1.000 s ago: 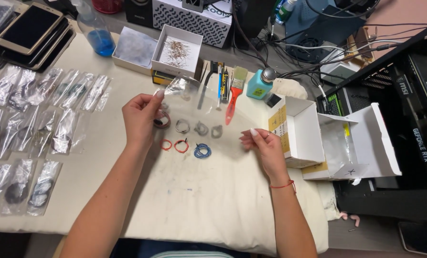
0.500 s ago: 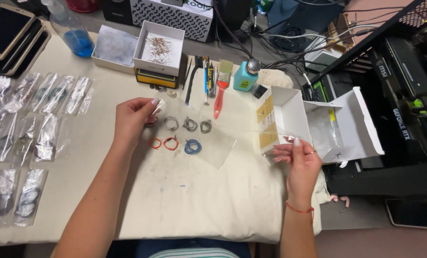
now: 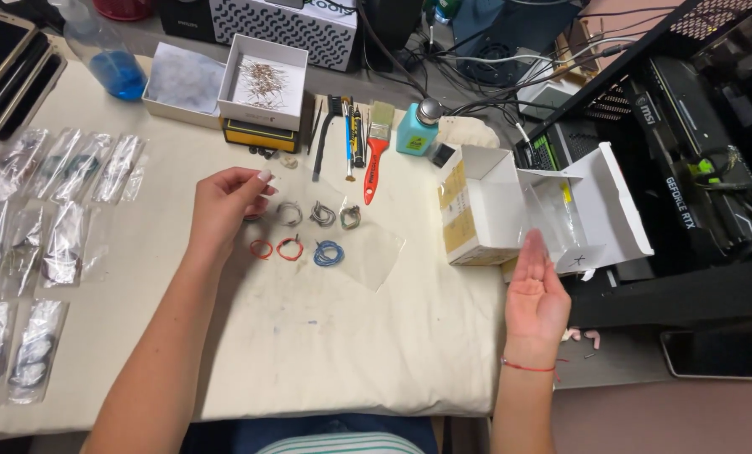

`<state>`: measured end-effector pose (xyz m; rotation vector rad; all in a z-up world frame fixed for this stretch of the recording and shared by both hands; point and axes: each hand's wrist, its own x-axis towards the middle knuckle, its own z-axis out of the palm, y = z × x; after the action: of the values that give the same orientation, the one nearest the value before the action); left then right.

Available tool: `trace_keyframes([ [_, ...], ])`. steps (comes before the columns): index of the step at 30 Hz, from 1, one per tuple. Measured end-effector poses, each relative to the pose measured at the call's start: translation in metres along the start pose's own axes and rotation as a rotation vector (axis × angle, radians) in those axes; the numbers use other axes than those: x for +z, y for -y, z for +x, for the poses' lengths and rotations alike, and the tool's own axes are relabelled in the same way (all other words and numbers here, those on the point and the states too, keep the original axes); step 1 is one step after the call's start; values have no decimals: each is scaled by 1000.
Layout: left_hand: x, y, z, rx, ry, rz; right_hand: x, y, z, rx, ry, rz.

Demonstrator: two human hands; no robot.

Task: The person places small coiled cables into clear plastic bags one by one. They pick up each cable, insert it into a bag, and set the packaged item aside on the table. The process is repeated for several cables of different colors.

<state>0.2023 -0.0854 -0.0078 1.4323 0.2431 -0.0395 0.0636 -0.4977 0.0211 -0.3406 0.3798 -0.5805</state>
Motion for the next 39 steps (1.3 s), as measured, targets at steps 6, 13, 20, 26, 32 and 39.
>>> trace_keyframes([
  [6, 1, -2, -3, 20, 4, -8, 0, 16, 41, -530, 64, -454],
  [13, -1, -9, -8, -16, 32, 2, 84, 4, 20, -1179, 616, -824],
  [20, 1, 4, -3, 30, 10, 21, 75, -19, 33, -952, 711, -1632],
  [26, 4, -3, -6, 16, 51, -43, 62, -27, 75, -236, 670, -1945],
  [32, 10, -7, -17, 48, 78, -67, 92, -43, 79, 121, 820, -2467],
  [39, 14, -9, -20, 51, 87, -28, 145, -51, -6, -478, 1001, -2037],
])
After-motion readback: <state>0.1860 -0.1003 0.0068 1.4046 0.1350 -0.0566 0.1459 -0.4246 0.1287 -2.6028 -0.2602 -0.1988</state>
